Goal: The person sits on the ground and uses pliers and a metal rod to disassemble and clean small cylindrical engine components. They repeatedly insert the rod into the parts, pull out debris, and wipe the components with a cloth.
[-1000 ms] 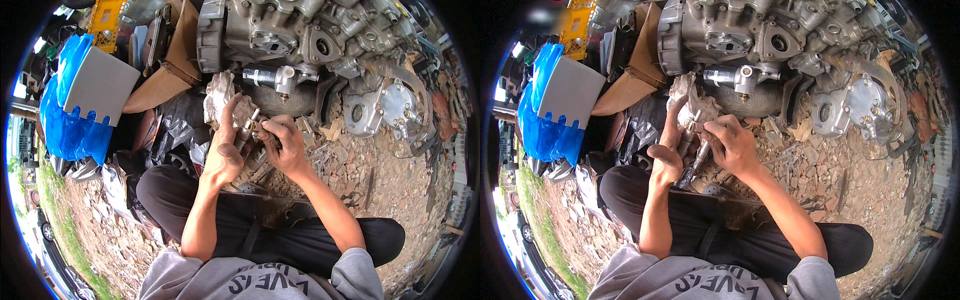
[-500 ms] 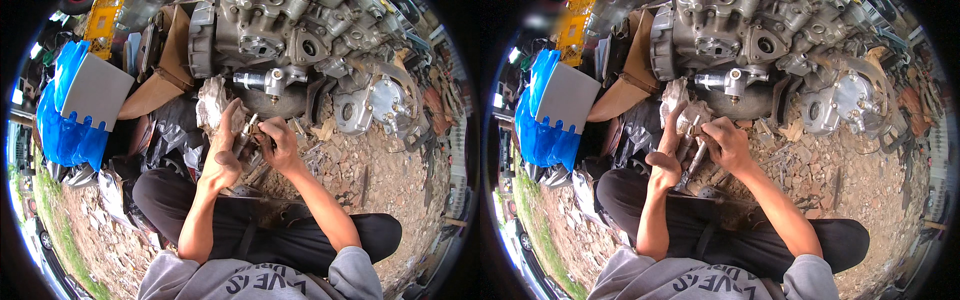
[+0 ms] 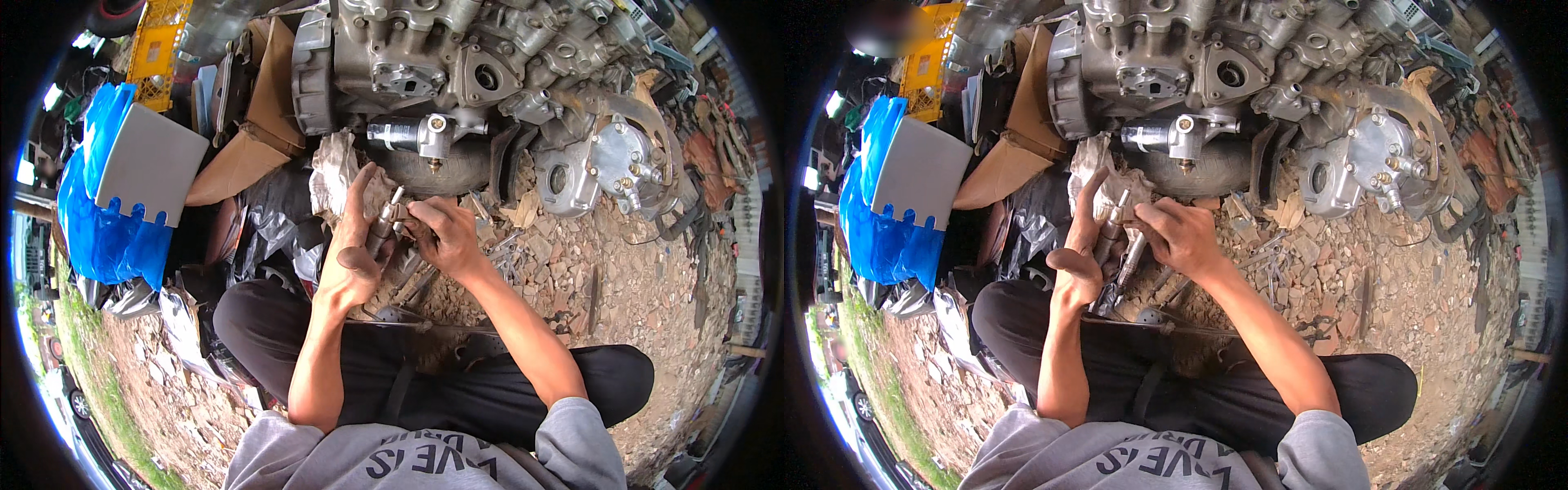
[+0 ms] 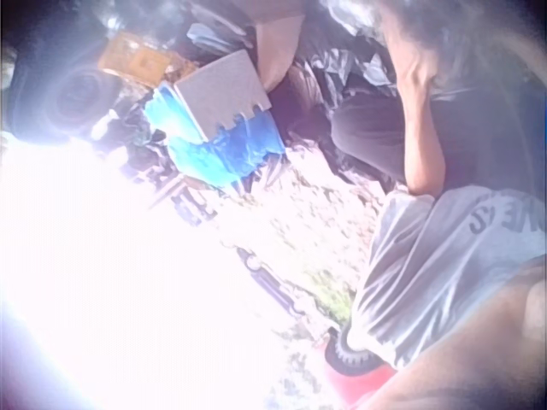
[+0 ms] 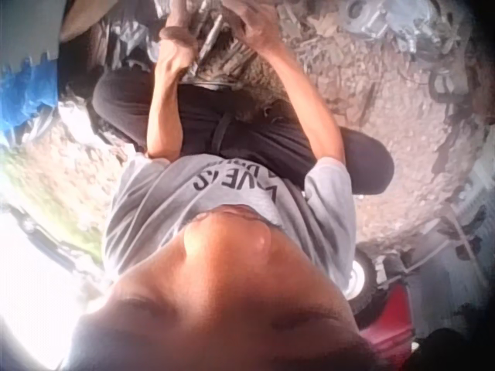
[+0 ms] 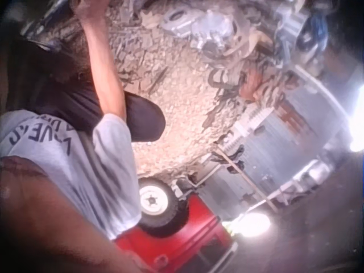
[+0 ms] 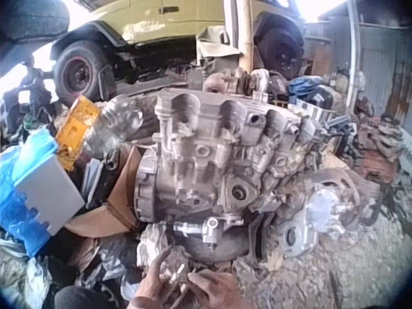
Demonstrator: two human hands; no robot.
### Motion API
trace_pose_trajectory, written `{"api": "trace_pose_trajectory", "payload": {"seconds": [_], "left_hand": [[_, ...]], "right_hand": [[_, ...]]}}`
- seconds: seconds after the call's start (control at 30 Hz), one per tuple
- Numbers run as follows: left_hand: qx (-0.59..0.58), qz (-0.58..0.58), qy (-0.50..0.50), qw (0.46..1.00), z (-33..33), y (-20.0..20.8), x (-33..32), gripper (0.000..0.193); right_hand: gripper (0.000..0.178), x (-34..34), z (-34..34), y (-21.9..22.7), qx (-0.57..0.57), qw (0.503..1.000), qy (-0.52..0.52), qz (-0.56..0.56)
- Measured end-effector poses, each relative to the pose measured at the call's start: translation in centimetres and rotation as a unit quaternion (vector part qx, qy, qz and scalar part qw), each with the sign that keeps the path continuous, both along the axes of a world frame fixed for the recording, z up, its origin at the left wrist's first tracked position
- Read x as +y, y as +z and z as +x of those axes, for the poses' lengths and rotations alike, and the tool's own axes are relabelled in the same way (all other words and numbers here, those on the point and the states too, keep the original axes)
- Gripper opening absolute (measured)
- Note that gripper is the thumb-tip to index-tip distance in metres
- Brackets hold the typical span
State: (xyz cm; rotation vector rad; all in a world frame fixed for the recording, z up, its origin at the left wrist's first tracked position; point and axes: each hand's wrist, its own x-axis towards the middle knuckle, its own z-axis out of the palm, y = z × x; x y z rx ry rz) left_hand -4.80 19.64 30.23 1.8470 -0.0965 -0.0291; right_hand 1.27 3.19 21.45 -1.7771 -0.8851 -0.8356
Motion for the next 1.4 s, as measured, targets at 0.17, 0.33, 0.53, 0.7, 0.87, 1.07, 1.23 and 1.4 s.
{"api": "trace_pose_trajectory", "payload": {"seconds": [0.17,0.33,0.53,0.7,0.87,1.07,1.23,1.4], "left_hand": [[-0.052,0.051,0.039,0.997,0.9,-3.4,0.9,0.146],[0.033,-0.037,-0.003,0.999,0.0,0.0,-0.1,0.138],[0.065,-0.058,0.05,0.995,0.1,-0.3,-0.3,0.138],[0.06,-0.022,0.078,0.995,0.4,0.0,-0.8,0.138],[0.071,-0.029,0.036,0.996,0.4,1.1,0.3,0.078],[0.072,0.017,0.112,0.991,0.7,-0.8,0.7,0.062],[0.12,0.004,0.09,0.989,0.4,0.8,-0.4,0.068],[0.113,0.037,0.109,0.987,1.0,-0.1,0.1,0.068]], "right_hand": [[0.033,1.5,-2.2,3.1,0.059,0.997,0.04,-0.025],[0.031,-1.2,0.5,-3.2,0.082,0.996,-0.026,-0.026],[0.025,-0.7,0.7,-0.2,0.063,0.993,-0.093,0.042],[0.034,1.7,-0.7,2.3,0.038,0.998,0.054,-0.005],[0.031,-0.7,0.5,-2.2,0.117,0.992,-0.047,-0.014],[0.03,2.2,-1.6,2.0,0.076,0.996,0.02,0.051],[0.028,0.5,-0.4,-2.2,0.134,0.99,-0.03,-0.003],[0.028,1.2,-1.1,-0.6,0.142,0.988,-0.042,0.042]]}}
